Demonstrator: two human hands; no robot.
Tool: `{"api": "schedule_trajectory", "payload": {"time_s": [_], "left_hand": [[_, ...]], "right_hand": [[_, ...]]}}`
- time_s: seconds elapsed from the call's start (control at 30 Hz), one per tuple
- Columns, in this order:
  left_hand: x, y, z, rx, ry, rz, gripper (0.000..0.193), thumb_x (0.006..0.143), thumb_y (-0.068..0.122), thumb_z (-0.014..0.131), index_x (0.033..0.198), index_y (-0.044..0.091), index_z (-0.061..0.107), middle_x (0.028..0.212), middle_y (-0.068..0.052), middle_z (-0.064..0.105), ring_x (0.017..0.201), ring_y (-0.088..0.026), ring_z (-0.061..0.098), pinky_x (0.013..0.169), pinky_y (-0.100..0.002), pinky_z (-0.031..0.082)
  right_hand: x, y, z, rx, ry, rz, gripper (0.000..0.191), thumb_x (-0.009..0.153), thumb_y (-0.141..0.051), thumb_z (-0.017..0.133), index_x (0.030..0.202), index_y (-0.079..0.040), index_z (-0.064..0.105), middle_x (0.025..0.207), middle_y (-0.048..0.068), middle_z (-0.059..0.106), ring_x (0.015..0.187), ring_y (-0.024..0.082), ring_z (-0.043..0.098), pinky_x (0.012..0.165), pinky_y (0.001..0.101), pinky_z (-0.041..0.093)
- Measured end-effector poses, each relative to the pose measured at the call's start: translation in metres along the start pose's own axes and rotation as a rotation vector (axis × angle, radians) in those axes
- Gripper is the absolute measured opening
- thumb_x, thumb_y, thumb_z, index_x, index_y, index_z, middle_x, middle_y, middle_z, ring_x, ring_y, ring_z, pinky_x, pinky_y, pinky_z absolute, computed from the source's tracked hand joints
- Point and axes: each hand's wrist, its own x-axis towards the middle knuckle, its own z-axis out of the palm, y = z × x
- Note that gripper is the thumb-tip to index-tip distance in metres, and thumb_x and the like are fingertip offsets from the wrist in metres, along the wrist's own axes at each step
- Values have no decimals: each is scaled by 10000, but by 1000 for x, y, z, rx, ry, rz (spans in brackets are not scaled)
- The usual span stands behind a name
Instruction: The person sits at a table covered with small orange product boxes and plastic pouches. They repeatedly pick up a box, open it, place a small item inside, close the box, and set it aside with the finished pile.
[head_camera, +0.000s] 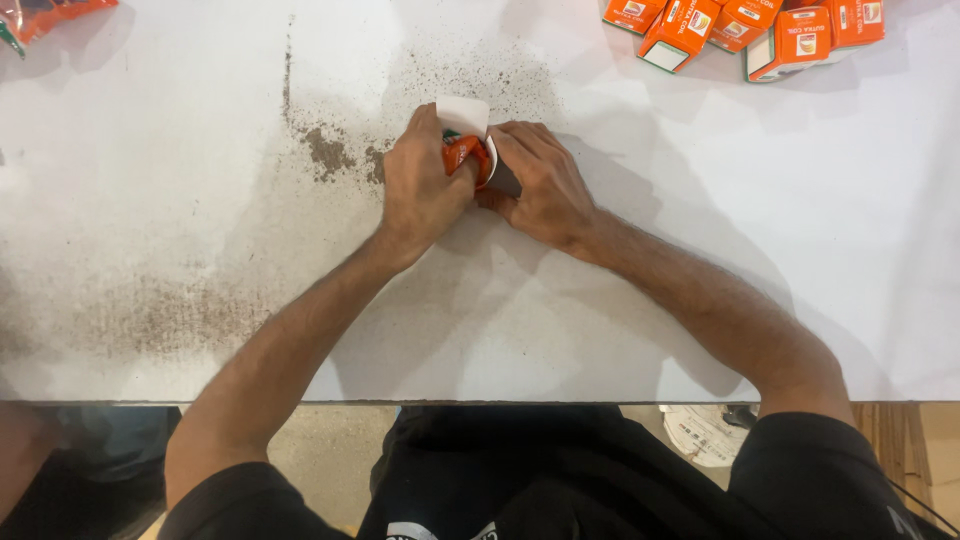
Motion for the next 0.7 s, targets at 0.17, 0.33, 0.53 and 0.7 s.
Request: {"api": "schedule_trajectory", "payload": {"time_s": [0.17, 0.33, 0.53, 0.7], "left_hand": [[-4, 6, -24, -450, -276, -166, 400, 904, 98, 681, 1218, -114, 551, 939, -176, 674, 702, -214, 698, 560, -340, 620], [-8, -6, -33, -481, -231, -242, 236, 1044, 166, 587, 1125, -51, 625, 868, -154, 710, 674, -177, 691, 550, -307, 605], [11, -20, -3, -163, -201, -112, 155, 947, 51, 599, 1062, -51, 577, 824, -157, 716, 631, -185, 723, 480, -295, 594], [7, -17, -11, -120, -169, -85, 190, 970, 93, 581, 1102, -42, 601, 867, -143, 727, 685, -189, 736, 542, -322, 608]], "right_hand": [[0, -3, -4, -27, 13, 11, 659, 753, -179, 947, 1278, 15, 599, 1216, 181, 665, 1120, 402, 619, 944, 494, 520], [0, 0, -1, -60, 5, 3, 686, 758, -172, 937, 1308, 33, 583, 1225, 190, 652, 1126, 411, 621, 944, 504, 526], [0, 0, 0, -45, 8, 9, 716, 767, -165, 937, 1333, 54, 557, 1292, 206, 645, 1175, 405, 622, 978, 505, 526], [-8, -11, -3, 88, 33, 43, 666, 869, -108, 862, 1422, 39, 521, 1310, 177, 677, 1189, 364, 675, 992, 451, 568]]}}
